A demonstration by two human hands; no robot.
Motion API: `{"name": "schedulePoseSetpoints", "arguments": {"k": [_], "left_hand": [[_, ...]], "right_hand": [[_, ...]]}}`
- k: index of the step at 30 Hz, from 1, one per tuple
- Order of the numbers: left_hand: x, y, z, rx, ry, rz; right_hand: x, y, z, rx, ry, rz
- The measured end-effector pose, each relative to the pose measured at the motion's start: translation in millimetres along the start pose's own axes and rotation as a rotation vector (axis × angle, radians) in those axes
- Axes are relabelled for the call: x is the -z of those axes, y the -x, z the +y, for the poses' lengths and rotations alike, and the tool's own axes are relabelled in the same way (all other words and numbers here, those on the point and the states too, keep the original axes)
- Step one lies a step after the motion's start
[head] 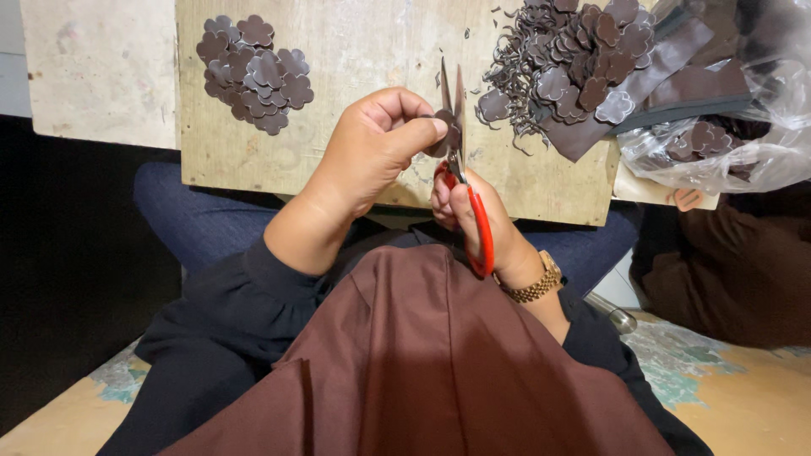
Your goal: The person trims the edges of small dark brown leather pieces into flower-like shapes using red-handled scissors. They hold each piece in the left hand and carefully cut along the edges, placing finished pieces into a pile on the wooden board.
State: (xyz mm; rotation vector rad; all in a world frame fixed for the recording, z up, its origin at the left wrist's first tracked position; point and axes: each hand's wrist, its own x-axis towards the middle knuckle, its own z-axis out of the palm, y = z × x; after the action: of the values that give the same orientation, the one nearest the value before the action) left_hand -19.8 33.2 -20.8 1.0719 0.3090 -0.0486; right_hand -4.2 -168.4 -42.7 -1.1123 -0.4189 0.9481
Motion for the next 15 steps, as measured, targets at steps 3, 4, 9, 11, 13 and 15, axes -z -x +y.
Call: {"name": "schedulePoseSetpoints", "arguments": {"k": [3, 4, 9, 11, 13, 15], "left_hand": [[-0.2, 0.9, 5.6, -0.003, -0.005, -0.004], [-0.1, 1.7, 7.9, 0.004, -0.028, 0.007], [1.2, 3.5, 16.4, 0.027, -0.085, 0.023], [1.8, 3.7, 17.4, 0.012, -0.114, 0.022], [2.6, 3.7, 17.8, -0.013, -0.148, 0.016], [3.7, 4.3, 18.4, -0.047, -0.187, 0.005]], "right_hand": [[1.9, 1.6, 0.0, -0.008, -0.004, 0.01], [2.7, 1.8, 0.0, -0.018, -0.004, 0.01], [5.6, -1.1, 1.4, -0.064, -0.006, -0.02], [6.8, -2.1, 0.7, -0.053, 0.025, -0.052], [7.6, -2.7, -0.8, -0.045, 0.054, -0.073], [7.5, -2.5, -2.7, -0.041, 0.078, -0.081]]}}
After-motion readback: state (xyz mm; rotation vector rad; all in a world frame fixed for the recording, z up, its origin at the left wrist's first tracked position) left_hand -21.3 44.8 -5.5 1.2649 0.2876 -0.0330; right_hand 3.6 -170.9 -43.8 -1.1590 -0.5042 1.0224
